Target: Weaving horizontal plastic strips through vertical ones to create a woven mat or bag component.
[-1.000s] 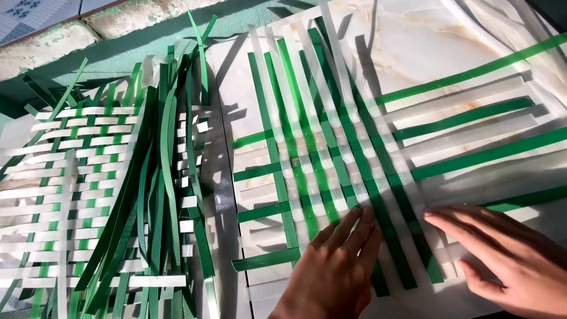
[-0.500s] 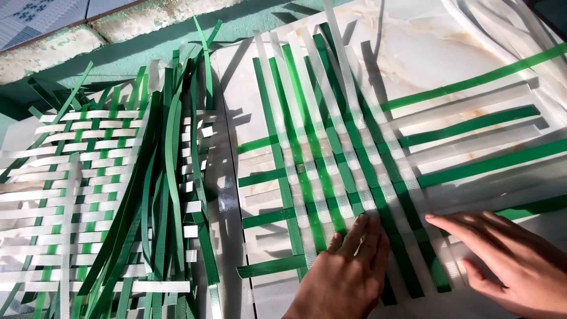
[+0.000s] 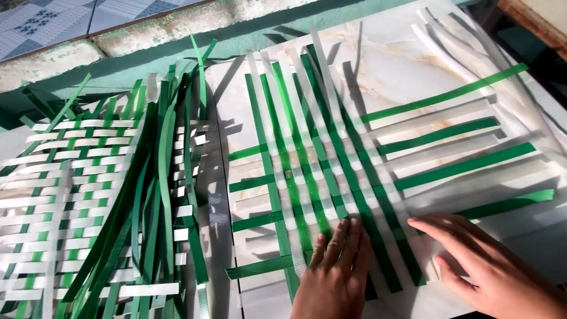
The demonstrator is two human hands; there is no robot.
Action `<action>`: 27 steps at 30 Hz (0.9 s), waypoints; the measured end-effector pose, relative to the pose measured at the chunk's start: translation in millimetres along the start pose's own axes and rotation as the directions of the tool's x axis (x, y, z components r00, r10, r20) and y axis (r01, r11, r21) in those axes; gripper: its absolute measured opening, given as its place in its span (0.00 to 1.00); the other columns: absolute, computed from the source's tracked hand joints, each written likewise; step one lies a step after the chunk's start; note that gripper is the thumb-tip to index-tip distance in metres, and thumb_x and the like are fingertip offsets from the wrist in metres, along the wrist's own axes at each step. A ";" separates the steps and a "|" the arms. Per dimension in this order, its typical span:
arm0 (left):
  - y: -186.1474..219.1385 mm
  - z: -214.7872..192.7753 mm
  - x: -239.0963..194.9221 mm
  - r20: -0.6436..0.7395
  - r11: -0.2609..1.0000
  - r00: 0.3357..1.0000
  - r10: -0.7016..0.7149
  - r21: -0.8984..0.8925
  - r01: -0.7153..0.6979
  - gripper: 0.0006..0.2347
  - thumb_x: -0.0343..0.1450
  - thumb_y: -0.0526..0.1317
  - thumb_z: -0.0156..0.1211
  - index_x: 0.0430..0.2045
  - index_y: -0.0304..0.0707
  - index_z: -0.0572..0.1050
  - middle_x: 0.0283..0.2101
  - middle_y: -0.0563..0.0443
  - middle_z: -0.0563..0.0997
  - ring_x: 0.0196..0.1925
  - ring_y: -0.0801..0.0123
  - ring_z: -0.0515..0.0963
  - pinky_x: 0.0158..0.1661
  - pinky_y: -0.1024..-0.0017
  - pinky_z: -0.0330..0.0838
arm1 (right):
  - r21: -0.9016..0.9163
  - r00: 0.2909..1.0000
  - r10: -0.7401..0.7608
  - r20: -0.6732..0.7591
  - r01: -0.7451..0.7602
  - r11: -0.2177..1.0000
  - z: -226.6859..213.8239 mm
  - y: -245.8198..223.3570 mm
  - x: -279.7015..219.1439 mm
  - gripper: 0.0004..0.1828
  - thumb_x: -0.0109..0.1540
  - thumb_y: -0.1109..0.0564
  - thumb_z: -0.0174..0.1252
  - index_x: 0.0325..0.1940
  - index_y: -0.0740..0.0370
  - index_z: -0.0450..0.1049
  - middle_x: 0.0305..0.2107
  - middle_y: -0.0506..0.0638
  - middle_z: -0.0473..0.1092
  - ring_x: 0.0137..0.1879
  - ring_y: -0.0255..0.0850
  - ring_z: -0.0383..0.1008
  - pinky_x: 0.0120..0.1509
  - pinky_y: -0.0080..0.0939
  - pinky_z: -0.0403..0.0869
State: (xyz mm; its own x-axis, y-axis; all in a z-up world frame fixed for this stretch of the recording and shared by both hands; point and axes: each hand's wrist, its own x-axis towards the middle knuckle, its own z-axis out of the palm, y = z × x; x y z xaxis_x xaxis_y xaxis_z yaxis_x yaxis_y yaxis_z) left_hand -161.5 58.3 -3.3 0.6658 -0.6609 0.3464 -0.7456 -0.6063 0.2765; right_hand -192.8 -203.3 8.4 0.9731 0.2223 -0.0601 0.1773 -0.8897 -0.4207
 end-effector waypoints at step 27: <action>69.2 16.3 -16.9 -0.450 0.995 0.893 0.032 0.101 0.015 0.05 0.78 0.38 0.56 0.40 0.41 0.79 0.50 0.46 0.84 0.52 0.60 0.84 0.50 0.51 0.75 | -0.029 0.950 -0.132 -0.283 0.129 0.991 3.0 -11.1 -15.9 0.31 0.56 0.58 0.48 0.65 0.49 0.66 0.60 0.41 0.66 0.69 0.41 0.62 0.66 0.46 0.65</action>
State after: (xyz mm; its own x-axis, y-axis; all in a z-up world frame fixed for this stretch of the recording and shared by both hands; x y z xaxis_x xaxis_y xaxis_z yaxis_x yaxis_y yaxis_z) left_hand -223.9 20.4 -4.6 0.5582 -0.4103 0.7212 -0.7289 -0.6578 0.1899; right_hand -210.7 -195.7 11.3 0.9426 0.2159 0.2547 0.3057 -0.8648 -0.3983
